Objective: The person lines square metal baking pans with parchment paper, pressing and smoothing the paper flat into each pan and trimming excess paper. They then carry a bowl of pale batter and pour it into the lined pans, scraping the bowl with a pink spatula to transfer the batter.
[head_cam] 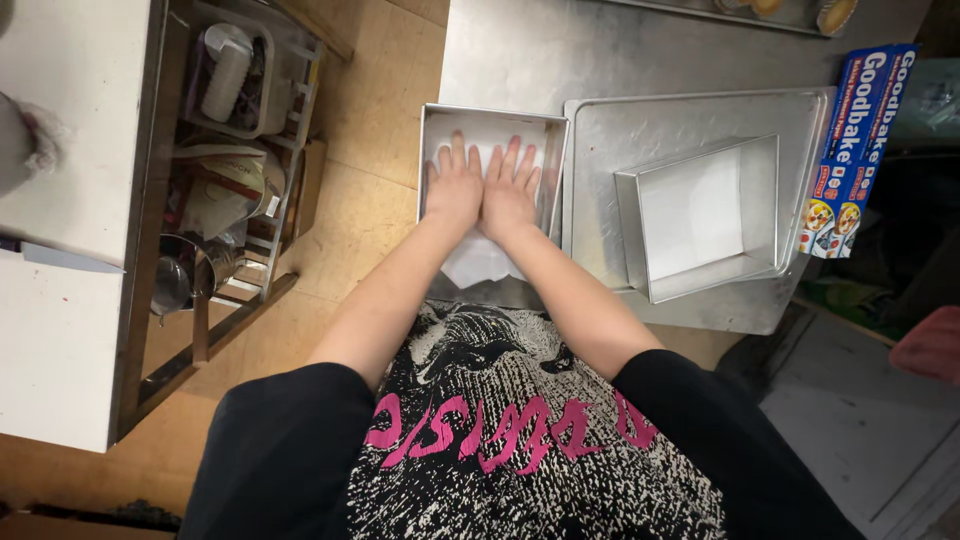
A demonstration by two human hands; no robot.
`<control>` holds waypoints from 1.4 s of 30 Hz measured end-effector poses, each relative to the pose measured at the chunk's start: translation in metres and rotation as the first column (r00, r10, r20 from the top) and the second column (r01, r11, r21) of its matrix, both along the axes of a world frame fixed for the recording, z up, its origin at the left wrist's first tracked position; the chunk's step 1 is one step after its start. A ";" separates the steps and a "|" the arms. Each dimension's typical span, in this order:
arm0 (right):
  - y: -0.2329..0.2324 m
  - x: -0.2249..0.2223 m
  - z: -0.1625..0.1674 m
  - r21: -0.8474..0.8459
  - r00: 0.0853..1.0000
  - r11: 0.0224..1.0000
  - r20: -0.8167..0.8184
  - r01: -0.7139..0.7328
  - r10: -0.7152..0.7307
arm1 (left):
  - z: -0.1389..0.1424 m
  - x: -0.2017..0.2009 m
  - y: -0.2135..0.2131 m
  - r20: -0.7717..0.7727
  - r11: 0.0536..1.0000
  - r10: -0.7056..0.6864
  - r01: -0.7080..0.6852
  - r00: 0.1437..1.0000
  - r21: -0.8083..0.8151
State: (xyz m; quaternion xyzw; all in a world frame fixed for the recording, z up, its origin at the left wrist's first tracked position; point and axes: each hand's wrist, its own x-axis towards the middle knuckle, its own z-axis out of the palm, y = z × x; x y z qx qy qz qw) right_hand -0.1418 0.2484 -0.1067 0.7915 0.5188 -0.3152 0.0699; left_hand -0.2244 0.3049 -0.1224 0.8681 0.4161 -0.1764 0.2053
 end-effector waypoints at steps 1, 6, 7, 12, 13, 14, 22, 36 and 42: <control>0.003 0.001 0.004 -0.034 0.999 0.998 -0.008 0.050 -0.051 | 0.004 0.000 0.005 -0.037 0.999 0.006 -0.007 0.999 -0.047; 0.016 0.004 0.002 -0.178 0.986 0.971 -0.004 0.161 -0.165 | 0.008 0.007 0.016 -0.129 0.986 -0.160 0.166 0.979 0.033; 0.018 0.004 -0.002 -0.156 0.980 0.968 -0.010 0.194 -0.198 | 0.005 0.008 0.017 -0.095 0.984 -0.153 0.161 0.984 0.082; 0.013 0.012 -0.013 0.272 0.993 0.955 0.033 -0.118 0.113 | -0.002 0.011 0.022 0.006 0.951 -0.239 0.233 0.971 0.203; 0.012 0.014 -0.014 0.159 0.994 0.985 -0.078 -0.059 0.073 | -0.002 0.011 0.024 -0.020 0.940 -0.270 0.268 0.963 0.211; 0.012 0.015 -0.014 0.127 0.997 0.992 -0.074 -0.017 0.027 | 0.000 0.011 0.025 -0.072 0.945 -0.284 0.292 0.956 0.146; 0.013 0.012 -0.008 -0.076 0.987 0.984 0.008 0.163 -0.163 | 0.007 0.010 0.020 -0.095 0.970 -0.213 0.222 0.972 0.102; 0.015 0.020 0.001 -0.056 0.997 0.995 -0.001 0.082 -0.082 | -0.006 0.015 0.021 -0.328 0.963 -0.252 0.271 0.911 0.013; 0.010 0.017 -0.014 0.462 0.977 0.868 0.190 -0.180 0.102 | -0.013 -0.002 0.006 0.024 0.943 -0.332 0.331 0.943 0.045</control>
